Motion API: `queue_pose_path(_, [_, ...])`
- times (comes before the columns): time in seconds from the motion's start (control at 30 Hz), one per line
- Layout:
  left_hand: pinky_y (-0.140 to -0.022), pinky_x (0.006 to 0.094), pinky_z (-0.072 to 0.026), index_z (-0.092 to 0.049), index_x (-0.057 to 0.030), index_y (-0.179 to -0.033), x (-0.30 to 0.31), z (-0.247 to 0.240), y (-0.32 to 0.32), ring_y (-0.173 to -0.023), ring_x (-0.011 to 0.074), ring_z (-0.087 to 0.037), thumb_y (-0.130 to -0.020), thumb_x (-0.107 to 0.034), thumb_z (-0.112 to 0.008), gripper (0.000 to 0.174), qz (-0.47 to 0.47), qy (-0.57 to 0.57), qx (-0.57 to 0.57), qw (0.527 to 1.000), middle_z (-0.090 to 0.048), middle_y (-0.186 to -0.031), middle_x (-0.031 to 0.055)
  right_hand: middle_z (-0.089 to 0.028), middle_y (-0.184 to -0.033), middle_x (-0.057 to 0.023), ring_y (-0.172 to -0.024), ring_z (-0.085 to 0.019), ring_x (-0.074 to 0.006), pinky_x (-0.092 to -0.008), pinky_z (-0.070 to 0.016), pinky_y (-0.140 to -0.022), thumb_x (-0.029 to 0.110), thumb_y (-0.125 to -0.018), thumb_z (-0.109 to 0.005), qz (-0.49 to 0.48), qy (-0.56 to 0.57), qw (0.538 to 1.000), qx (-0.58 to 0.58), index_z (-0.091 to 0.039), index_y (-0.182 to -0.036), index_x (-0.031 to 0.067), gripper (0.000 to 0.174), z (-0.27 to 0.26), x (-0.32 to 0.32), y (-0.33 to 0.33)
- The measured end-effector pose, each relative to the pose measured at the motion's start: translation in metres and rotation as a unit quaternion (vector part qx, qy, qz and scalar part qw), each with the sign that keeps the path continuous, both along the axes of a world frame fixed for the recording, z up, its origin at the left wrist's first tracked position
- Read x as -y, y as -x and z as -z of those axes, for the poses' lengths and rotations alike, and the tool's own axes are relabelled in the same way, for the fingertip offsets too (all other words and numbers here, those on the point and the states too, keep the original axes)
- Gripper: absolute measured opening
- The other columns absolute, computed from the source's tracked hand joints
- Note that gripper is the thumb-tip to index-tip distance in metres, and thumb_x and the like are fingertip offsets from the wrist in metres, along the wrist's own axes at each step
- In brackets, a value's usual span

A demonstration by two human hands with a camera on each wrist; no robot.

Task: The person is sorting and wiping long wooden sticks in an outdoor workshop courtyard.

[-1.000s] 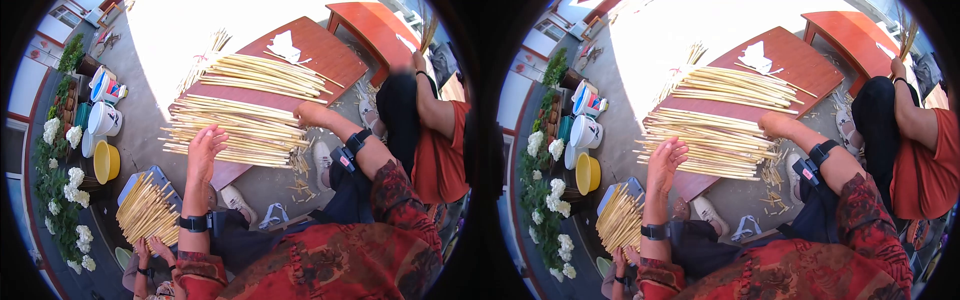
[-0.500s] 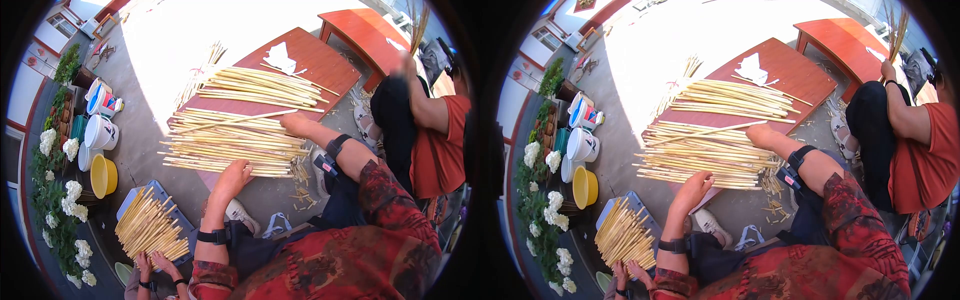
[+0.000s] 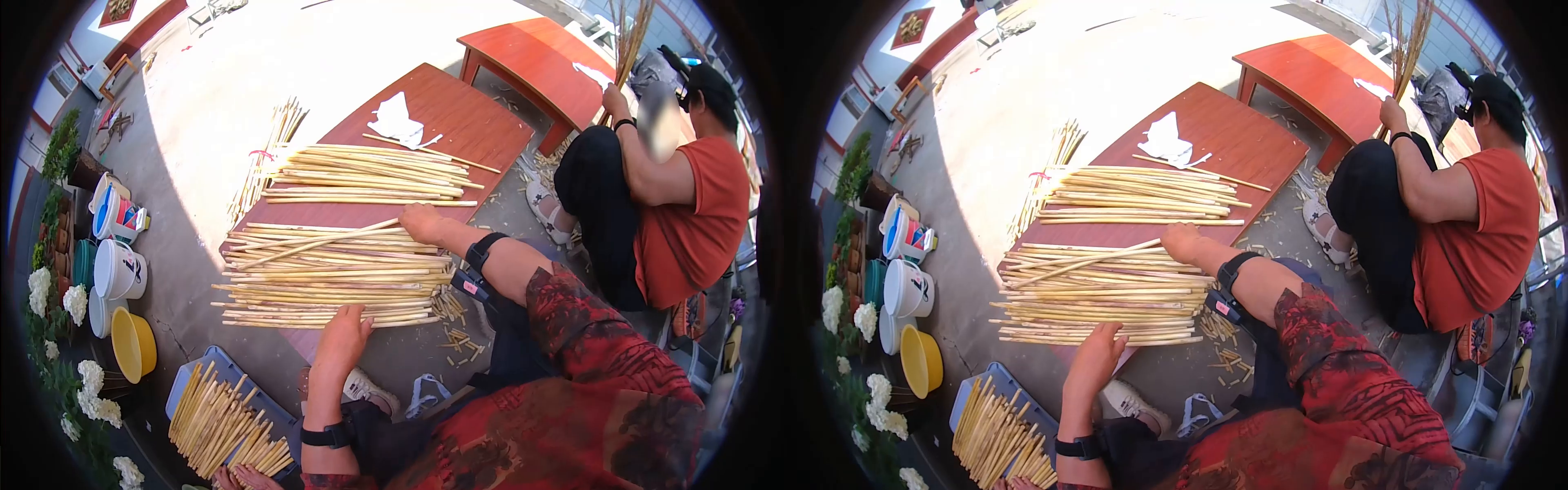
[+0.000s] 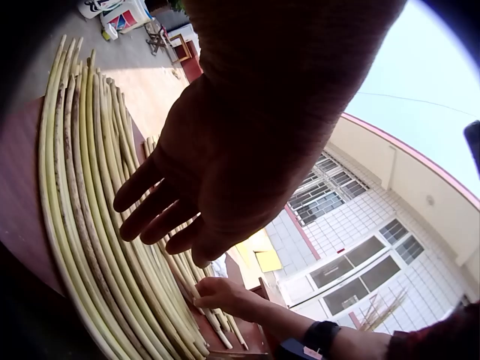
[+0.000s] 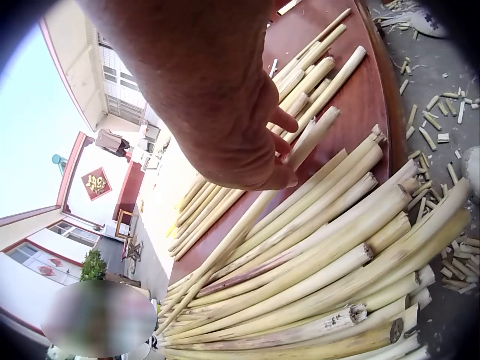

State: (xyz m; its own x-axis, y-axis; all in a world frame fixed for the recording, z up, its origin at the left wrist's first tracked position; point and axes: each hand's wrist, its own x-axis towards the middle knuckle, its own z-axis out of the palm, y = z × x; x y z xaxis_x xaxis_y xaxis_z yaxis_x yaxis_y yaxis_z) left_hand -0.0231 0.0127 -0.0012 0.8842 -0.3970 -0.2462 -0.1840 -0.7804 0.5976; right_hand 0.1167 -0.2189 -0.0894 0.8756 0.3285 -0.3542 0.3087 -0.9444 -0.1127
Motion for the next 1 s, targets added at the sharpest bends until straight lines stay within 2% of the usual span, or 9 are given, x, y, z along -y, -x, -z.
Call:
queue_pose_path(0.27, [-0.077, 0.0403, -0.0422, -0.051, 0.0021, -0.102, -0.002, 0.007, -0.004, -0.091, 0.0376, -0.051, -0.083, -0.019, -0.049, 0.029, 0.009, -0.017, 0.004, 1.0, -0.053, -0.1, 0.0221, -0.055, -0.094, -0.0125, -0.091, -0.053, -0.0281, -0.0405, -0.0409, -0.076, 0.009, -0.078, -0.046, 0.015, -0.036, 0.997, 0.072, -0.053, -0.092, 0.0041, 0.016, 0.007, -0.004, 0.001])
queue_pose_path(0.43, [-0.076, 0.0408, -0.0425, -0.051, 0.0013, -0.103, -0.004, 0.007, -0.006, -0.09, 0.0376, -0.052, -0.083, -0.02, -0.049, 0.029, 0.003, -0.019, -0.012, 1.0, -0.054, -0.098, 0.0213, -0.055, -0.092, -0.0146, -0.087, -0.054, -0.0294, -0.0415, -0.042, -0.074, 0.009, -0.079, -0.045, -0.003, 0.011, 0.998, 0.064, -0.053, -0.09, 0.0032, 0.015, 0.021, -0.002, -0.001])
queue_pose_path(0.5, [-0.075, 0.0411, -0.0428, -0.051, 0.0008, -0.102, -0.006, 0.012, -0.007, -0.088, 0.0373, -0.052, -0.082, -0.02, -0.05, 0.028, 0.011, -0.01, -0.007, 1.0, -0.054, -0.096, 0.0205, -0.055, -0.091, -0.0179, -0.088, -0.054, -0.0327, -0.0418, -0.0429, -0.075, 0.008, -0.079, -0.044, 0.036, -0.023, 0.998, 0.044, -0.053, -0.089, 0.001, 0.015, 0.017, 0.0, -0.003])
queue_pose_path(0.6, [-0.076, 0.041, -0.0427, -0.05, 0.0012, -0.101, -0.007, 0.011, -0.009, -0.089, 0.037, -0.052, -0.082, -0.019, -0.05, 0.028, -0.001, -0.012, -0.008, 1.0, -0.054, -0.096, 0.0206, -0.057, -0.092, -0.0203, -0.089, -0.055, -0.0357, -0.0417, -0.0452, -0.074, 0.006, -0.079, -0.044, 0.036, -0.079, 0.995, 0.049, -0.055, -0.09, -0.0021, 0.017, 0.0, 0.002, -0.008])
queue_pose_path(0.63, [-0.076, 0.041, -0.0427, -0.05, 0.0012, -0.101, -0.007, 0.01, -0.01, -0.089, 0.037, -0.052, -0.082, -0.019, -0.05, 0.028, -0.004, -0.009, -0.009, 1.0, -0.054, -0.096, 0.0206, -0.056, -0.091, -0.0233, -0.089, -0.054, -0.0364, -0.0415, -0.0448, -0.074, 0.005, -0.079, -0.042, 0.001, -0.091, 0.995, 0.035, -0.053, -0.091, -0.003, 0.018, -0.007, 0.005, -0.01])
queue_pose_path(0.8, [-0.077, 0.0406, -0.0423, -0.05, 0.0022, -0.101, -0.005, 0.007, -0.009, -0.09, 0.0368, -0.051, -0.082, -0.018, -0.05, 0.028, -0.008, -0.025, -0.008, 1.0, -0.053, -0.097, 0.021, -0.055, -0.092, -0.0254, -0.086, -0.055, -0.0374, -0.0415, -0.0445, -0.074, 0.004, -0.079, -0.041, 0.018, -0.138, 0.99, -0.003, -0.05, -0.094, -0.0036, 0.019, -0.021, 0.016, 0.004])
queue_pose_path(0.87, [-0.077, 0.0405, -0.0423, -0.05, 0.0023, -0.101, -0.002, 0.004, -0.007, -0.09, 0.037, -0.051, -0.083, -0.019, -0.05, 0.028, 0.003, -0.031, -0.003, 1.0, -0.053, -0.096, 0.0213, -0.055, -0.092, -0.0257, -0.084, -0.055, -0.0385, -0.042, -0.0441, -0.074, 0.003, -0.079, -0.041, 0.009, -0.209, 0.978, 0.018, -0.05, -0.095, -0.0027, 0.019, -0.031, 0.015, 0.014])
queue_pose_path(0.93, [-0.077, 0.0404, -0.0419, -0.05, 0.0024, -0.102, 0.0, 0.003, -0.005, -0.091, 0.0371, -0.051, -0.083, -0.019, -0.049, 0.029, 0.002, -0.023, 0.0, 1.0, -0.053, -0.097, 0.0216, -0.054, -0.095, -0.0241, -0.089, -0.053, -0.0376, -0.0421, -0.0428, -0.077, 0.004, -0.081, -0.039, 0.051, -0.205, 0.977, -0.032, -0.05, -0.098, -0.0006, 0.021, -0.013, 0.018, 0.019])
queue_pose_path(1.0, [-0.075, 0.0419, -0.0427, -0.049, 0.0014, -0.097, 0.0, 0.006, -0.003, -0.087, 0.0376, -0.052, -0.082, -0.02, -0.05, 0.026, 0.004, -0.021, 0.016, 1.0, -0.053, -0.094, 0.0211, -0.053, -0.096, -0.0206, -0.095, -0.051, -0.0362, -0.0416, -0.0417, -0.08, 0.006, -0.082, -0.038, -0.056, -0.154, 0.986, 0.02, -0.049, -0.103, 0.0017, 0.025, 0.001, 0.017, 0.025])
